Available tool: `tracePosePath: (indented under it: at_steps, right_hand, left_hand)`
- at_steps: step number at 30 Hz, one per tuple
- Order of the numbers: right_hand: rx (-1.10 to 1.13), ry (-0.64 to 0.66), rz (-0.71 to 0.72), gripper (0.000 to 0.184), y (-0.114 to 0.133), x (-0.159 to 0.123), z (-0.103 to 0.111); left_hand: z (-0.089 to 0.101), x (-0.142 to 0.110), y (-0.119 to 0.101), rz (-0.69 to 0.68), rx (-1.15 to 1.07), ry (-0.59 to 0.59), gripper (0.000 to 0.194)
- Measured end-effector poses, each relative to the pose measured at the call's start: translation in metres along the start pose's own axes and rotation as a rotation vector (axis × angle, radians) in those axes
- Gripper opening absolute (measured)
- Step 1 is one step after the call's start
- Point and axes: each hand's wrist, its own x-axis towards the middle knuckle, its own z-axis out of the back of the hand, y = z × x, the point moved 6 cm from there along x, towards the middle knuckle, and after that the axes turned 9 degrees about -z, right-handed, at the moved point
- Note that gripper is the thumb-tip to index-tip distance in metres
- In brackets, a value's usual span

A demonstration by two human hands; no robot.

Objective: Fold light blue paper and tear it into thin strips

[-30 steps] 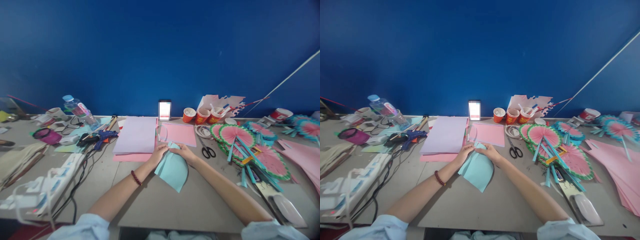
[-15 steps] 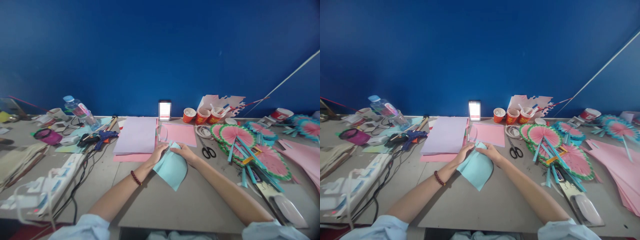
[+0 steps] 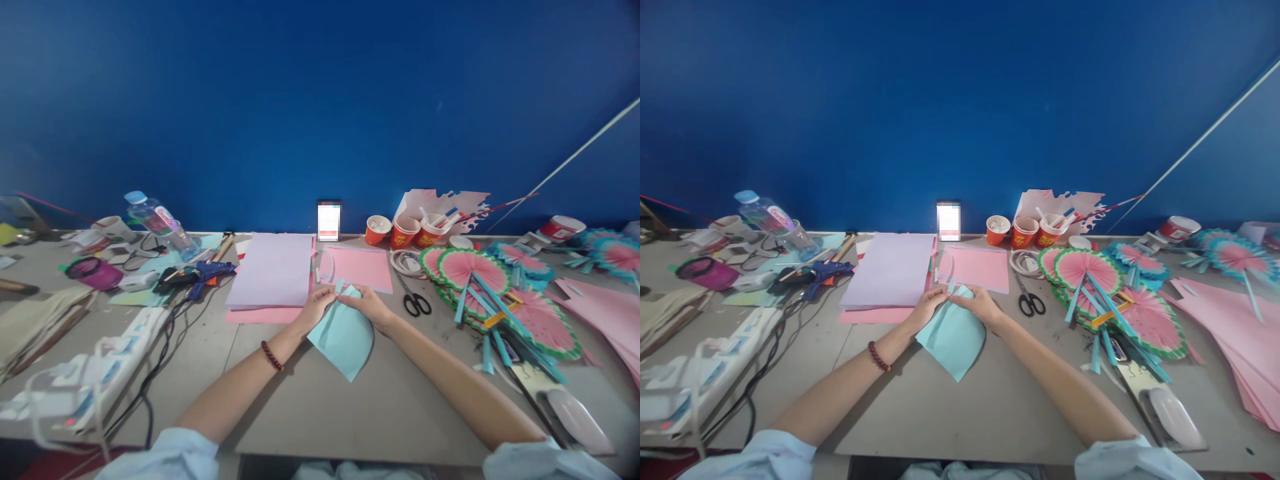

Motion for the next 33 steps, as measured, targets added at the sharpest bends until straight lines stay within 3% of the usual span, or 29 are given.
tracePosePath:
  at_steps: [12, 20, 33]
  right_hand:
    - [0.043, 0.06, 0.007, 0.035, 0.004, -0.002, -0.003]
    - [-0.078, -0.003, -0.016, 0.04, 0.001, 0.0, 0.002]
    - [-0.036, 0.005, -0.007, 0.042, 0.004, -0.002, 0.001]
  left_hand:
    - [0.0, 0.002, 0.002, 0.071, -0.071, -0.014, 0.027]
    - [0.0, -0.002, 0.001, 0.044, -0.029, -0.007, 0.027]
    - [-0.003, -0.002, -0.005, -0.016, 0.067, -0.021, 0.038]
